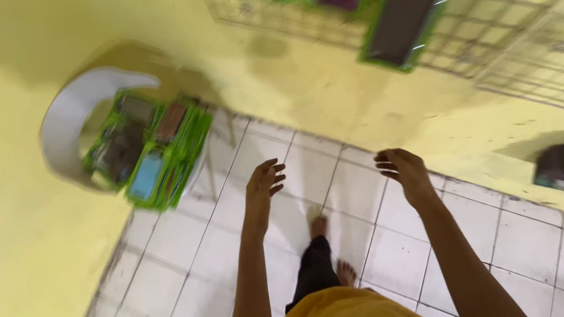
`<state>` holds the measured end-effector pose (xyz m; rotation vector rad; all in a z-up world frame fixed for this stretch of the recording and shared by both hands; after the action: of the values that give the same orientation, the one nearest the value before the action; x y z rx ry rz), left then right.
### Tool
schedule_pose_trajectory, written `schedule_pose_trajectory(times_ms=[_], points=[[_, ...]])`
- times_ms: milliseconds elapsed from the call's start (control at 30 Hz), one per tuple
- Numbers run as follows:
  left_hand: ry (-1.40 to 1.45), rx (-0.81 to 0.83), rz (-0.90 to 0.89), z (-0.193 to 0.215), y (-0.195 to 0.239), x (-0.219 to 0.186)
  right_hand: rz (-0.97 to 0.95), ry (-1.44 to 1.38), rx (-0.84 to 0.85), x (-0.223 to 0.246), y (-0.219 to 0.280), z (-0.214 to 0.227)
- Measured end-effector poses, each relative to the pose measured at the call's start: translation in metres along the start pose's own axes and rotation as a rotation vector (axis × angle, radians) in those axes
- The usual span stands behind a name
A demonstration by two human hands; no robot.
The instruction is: The person picks up packaged phone cases from a white plastic chair and hangs them one by one onto a wall-mounted wire grid display. The person repeats this process for multiple cases of different colors until the chair is empty.
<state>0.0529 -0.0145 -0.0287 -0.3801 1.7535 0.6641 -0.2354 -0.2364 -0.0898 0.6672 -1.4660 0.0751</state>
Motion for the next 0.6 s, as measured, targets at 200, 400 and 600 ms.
schedule_pose_trajectory(times_ms=[200, 400, 600], points=[[0.074, -0.262, -0.002, 0.157, 0.032, 0.02, -0.039, 0.187, 0.283, -0.009, -0.027, -0.19], [0.179, -0.472, -0.098, 0.328, -0.004, 0.014, -0.006, 0.319, 0.468, -0.005, -0.082, -0.381], [0.124, -0.519, -0.099, 0.479, -0.052, -0.008, -0.058, 0.48, 0.56, -0.032, -0.133, -0.572]])
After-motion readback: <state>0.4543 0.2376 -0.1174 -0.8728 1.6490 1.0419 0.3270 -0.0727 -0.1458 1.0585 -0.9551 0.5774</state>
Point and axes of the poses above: each hand's wrist, its own y-axis away from the middle knuckle, its own z-axis out of the back of the hand, x = y × z, the point moved 6 cm from there along -y, towards the middle knuckle, and after that the axes turned 3 degrees about y, right-handed, at the moved point
